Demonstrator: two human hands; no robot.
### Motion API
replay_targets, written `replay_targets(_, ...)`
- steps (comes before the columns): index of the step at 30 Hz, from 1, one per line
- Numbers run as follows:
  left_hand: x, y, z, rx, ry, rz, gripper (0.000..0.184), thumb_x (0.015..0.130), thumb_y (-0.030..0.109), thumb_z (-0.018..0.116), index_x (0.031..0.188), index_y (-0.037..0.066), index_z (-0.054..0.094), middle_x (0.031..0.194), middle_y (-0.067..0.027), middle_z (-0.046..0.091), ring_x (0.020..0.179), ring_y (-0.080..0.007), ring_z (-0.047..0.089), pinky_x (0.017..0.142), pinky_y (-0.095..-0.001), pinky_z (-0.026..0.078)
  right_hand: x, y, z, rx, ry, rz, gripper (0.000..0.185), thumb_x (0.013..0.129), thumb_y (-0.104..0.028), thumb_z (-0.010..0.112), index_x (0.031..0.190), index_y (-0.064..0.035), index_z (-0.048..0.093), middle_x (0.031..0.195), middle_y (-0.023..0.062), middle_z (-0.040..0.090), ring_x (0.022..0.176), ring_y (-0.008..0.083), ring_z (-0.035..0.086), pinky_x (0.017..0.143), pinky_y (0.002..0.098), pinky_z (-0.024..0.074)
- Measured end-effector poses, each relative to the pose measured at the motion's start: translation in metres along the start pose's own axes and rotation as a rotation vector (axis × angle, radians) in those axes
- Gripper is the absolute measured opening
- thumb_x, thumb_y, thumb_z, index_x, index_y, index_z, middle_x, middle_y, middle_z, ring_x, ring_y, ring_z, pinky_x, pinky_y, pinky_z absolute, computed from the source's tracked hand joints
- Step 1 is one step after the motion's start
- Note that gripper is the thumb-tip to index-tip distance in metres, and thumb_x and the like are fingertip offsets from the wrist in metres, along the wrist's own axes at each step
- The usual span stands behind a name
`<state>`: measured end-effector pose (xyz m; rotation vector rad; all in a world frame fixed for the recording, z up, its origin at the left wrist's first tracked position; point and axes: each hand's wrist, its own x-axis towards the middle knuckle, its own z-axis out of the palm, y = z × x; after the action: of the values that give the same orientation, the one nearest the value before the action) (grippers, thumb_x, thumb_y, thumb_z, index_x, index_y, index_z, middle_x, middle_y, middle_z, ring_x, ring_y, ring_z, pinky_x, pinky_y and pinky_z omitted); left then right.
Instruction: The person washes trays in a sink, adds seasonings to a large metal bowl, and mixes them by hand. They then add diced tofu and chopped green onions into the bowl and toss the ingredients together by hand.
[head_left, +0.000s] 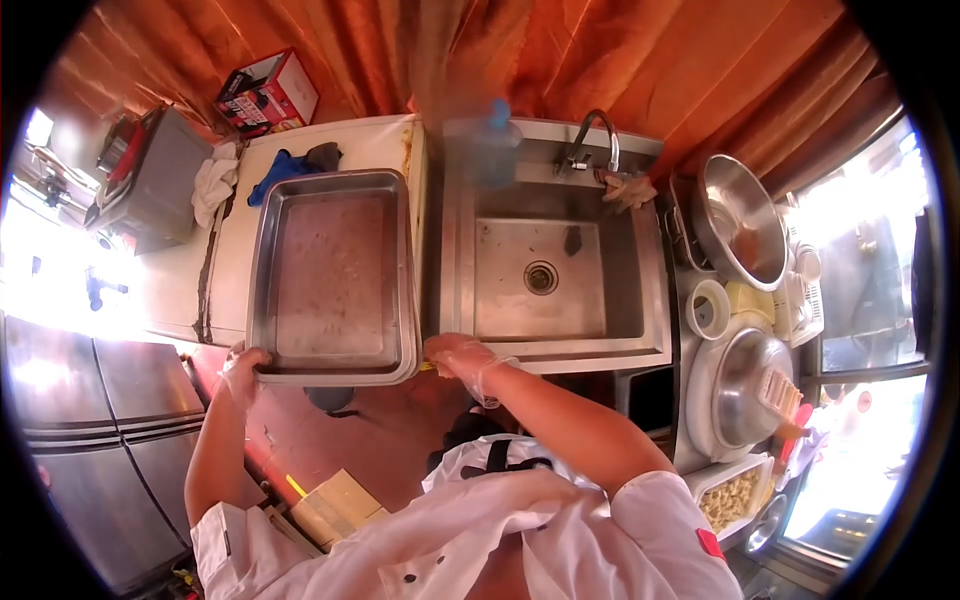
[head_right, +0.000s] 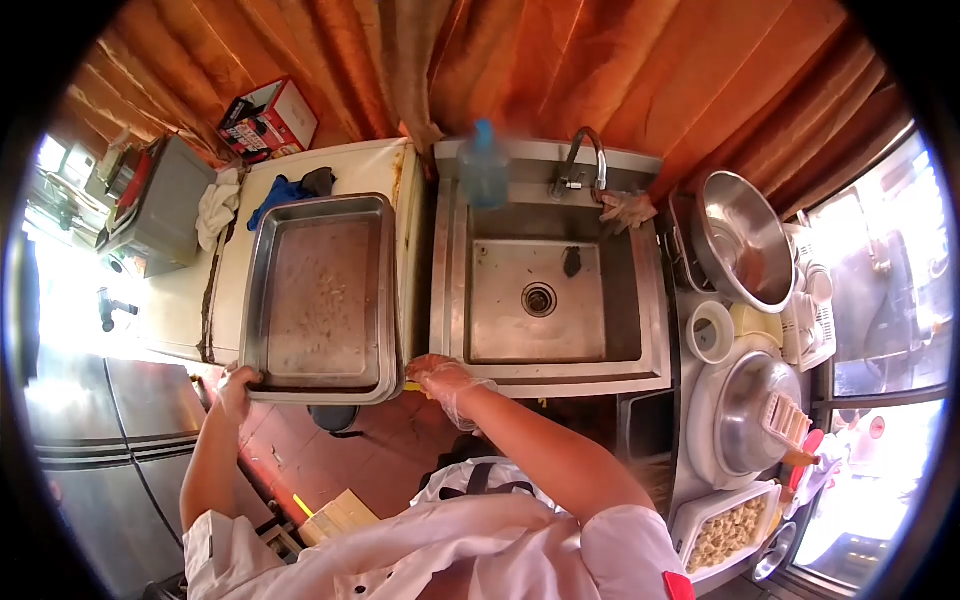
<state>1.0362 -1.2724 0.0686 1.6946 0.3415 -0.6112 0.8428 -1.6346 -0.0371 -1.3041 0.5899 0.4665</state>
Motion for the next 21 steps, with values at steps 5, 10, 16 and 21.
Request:
replay_targets(5,-0.037,-0.075,-0.067,0.647,-0.143,0.777,0.007,0.076,0.007,0.061,0.076,0.005,0.055,0.075,-0.0075,0.057,0.071,-0.02,0.055,0.068,-0.0351,0.044,0.005,-0.02,0.005,-0.301,0.012,-0.037,0.047,0.091,-0.042,0.064,0.116,-0.0022,0.067,0.107,0.0119,0.07,0.097,0.021,0.065,0.086,0.0332,0.0504)
replay_targets(10,-0.125,-0.11,-0.071,0.701,0.097,1.196,0.033,0.066,0.005,0.074,0.09,0.004,0.052,0.079,-0.0153,0.057,0.071,-0.0333,0.055,0.061,-0.0419,0.042,0.015,-0.023,0.021,-0.369,0.054,0.076,0.049,0.08,-0.046,0.069,0.091,0.0008,0.069,0.091,0.0175,0.069,0.083,0.027,0.066,0.075,0.0391,0.0509)
replay_targets(16,-0.175,-0.111,-0.087,0.775,0.309,1.098,0.025,0.063,0.002,0.071,0.081,0.004,0.054,0.087,-0.018,0.06,0.078,-0.0353,0.058,0.067,-0.0423,0.046,-0.015,-0.035,0.009,-0.304,0.221,-0.103,0.042,0.08,-0.04,0.071,0.091,0.0003,0.066,0.089,0.0146,0.066,0.08,0.0217,0.062,0.073,0.0359,0.0501)
replay_targets(21,-0.164,-0.145,-0.133,0.925,0.379,0.925,0.023,0.059,0.001,0.071,0.076,0.004,0.057,0.087,-0.0181,0.061,0.083,-0.0366,0.06,0.071,-0.0418,0.048,-0.078,-0.061,-0.06,-0.321,0.347,0.064,0.055,0.081,-0.044,0.073,0.109,0.0022,0.065,0.102,0.0143,0.067,0.089,0.0208,0.063,0.078,0.0348,0.051)
